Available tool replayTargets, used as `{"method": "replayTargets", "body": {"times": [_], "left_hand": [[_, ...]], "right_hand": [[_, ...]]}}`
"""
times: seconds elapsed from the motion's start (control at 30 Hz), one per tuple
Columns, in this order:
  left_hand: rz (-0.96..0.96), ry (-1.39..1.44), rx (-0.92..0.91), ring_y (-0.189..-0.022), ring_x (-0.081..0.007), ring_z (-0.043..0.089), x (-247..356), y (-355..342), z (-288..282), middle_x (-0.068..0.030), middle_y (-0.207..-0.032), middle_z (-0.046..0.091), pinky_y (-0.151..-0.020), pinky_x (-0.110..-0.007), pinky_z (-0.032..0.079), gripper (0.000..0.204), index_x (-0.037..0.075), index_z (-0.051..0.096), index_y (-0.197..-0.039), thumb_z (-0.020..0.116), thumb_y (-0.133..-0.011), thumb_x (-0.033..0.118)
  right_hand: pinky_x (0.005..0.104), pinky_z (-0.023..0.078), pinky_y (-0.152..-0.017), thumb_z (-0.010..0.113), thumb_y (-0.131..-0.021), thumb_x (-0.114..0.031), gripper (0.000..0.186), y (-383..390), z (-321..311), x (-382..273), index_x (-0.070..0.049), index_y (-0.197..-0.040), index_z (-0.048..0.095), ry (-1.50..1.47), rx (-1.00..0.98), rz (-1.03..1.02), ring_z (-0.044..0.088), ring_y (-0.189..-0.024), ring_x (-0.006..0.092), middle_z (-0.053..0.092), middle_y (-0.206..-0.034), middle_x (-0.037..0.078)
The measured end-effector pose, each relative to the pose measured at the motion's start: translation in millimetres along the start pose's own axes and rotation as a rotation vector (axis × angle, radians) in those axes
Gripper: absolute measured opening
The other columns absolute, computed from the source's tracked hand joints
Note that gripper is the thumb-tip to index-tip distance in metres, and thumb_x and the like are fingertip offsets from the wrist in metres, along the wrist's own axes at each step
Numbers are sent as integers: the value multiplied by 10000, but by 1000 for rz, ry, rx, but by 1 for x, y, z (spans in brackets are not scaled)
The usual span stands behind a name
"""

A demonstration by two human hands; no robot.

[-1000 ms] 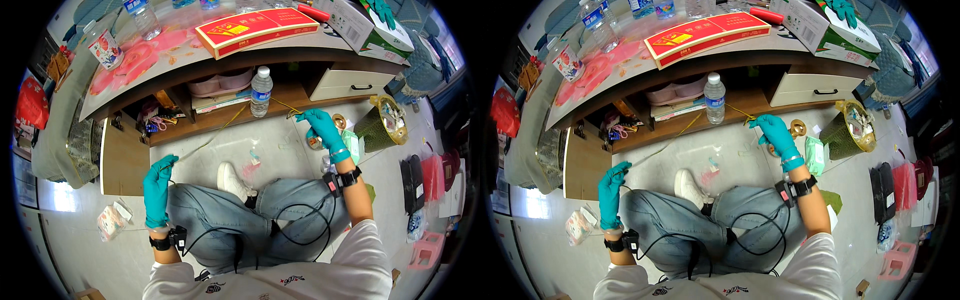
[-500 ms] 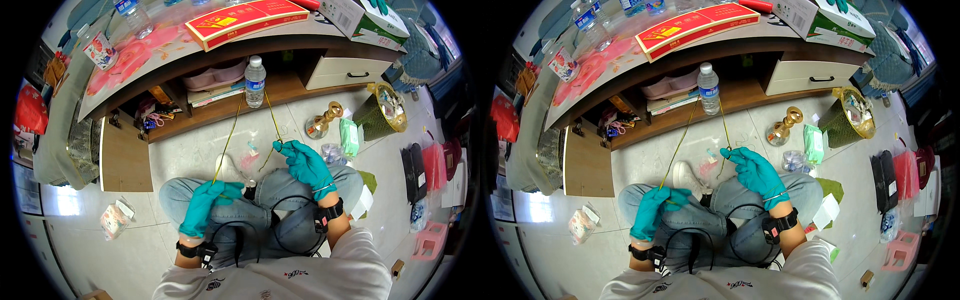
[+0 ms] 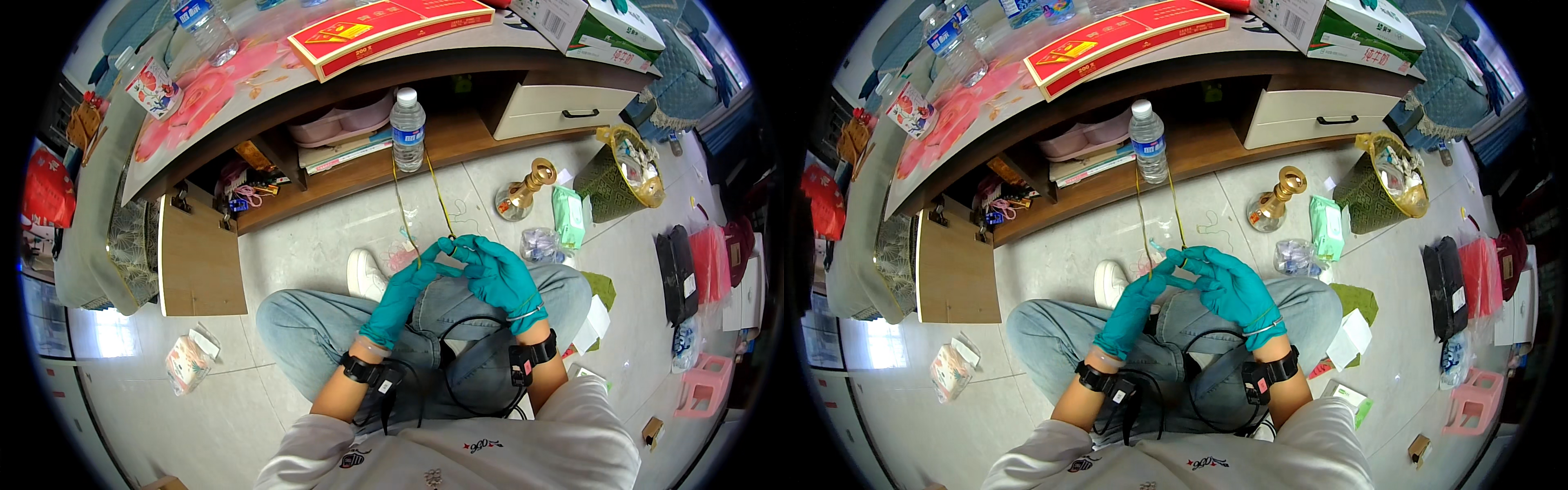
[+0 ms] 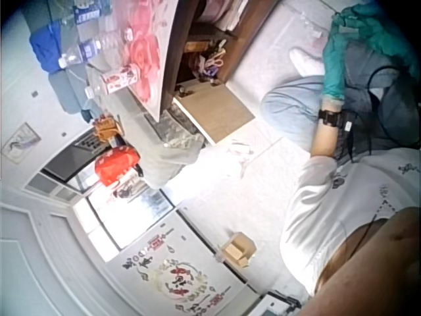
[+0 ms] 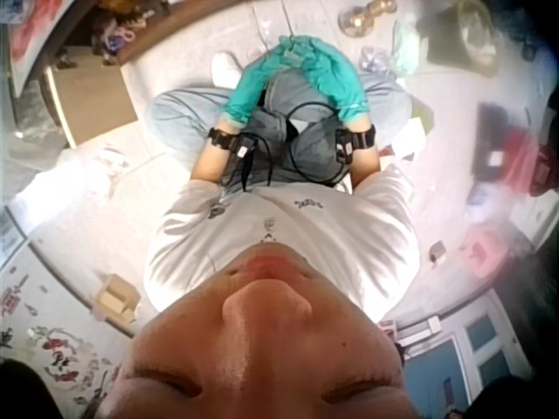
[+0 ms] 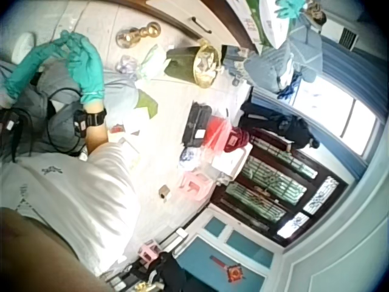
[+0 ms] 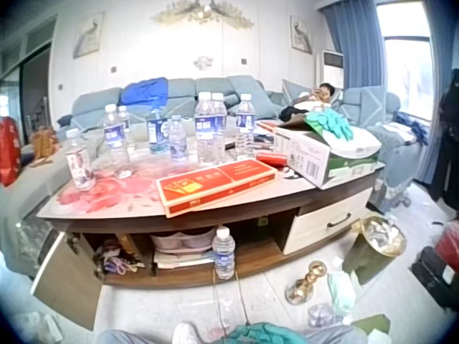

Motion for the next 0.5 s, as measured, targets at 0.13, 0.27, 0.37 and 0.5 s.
{"method": "replayTargets", "body": {"times": [0.13,0.27,0.37,0.5], "left_hand": [[-68,180,-40,-1038,-139,517,-14,-6,0,-45,-1114,586,-944,-279,378,344,7,582,-1131,432,-957,263],[-67,149,-111,-943,-145,553,0,0,2,-73,-956,638,-920,-295,388,287,-3,636,-967,482,-932,236],[-74,120,-89,-900,-156,572,6,8,1,-77,-874,645,-904,-300,398,275,-5,634,-920,473,-933,217],[-75,137,-14,-828,-169,572,9,18,-3,-86,-847,627,-826,-288,431,275,-10,629,-888,433,-937,177]], "right_hand": [[182,408,-490,413,-947,-205,385,6,27,1,31,-1249,450,51,170,-12,513,-643,114,485,-1285,181],[181,421,-489,380,-955,-213,424,10,26,-4,45,-1291,387,95,38,-45,484,-562,73,416,-1343,220],[150,354,-479,392,-950,-215,420,12,21,-6,14,-1301,407,214,-56,-82,401,-562,21,462,-1318,178],[137,289,-470,402,-941,-245,430,15,23,-4,-7,-1297,434,373,4,-135,331,-562,-2,516,-1274,148]]}}
Point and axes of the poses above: each hand's wrist, its own y-axis away from the middle knuckle, its own z-axis out of the palm, x = y × z, the point moved 1 cm from there along -y, towards the middle knuckle
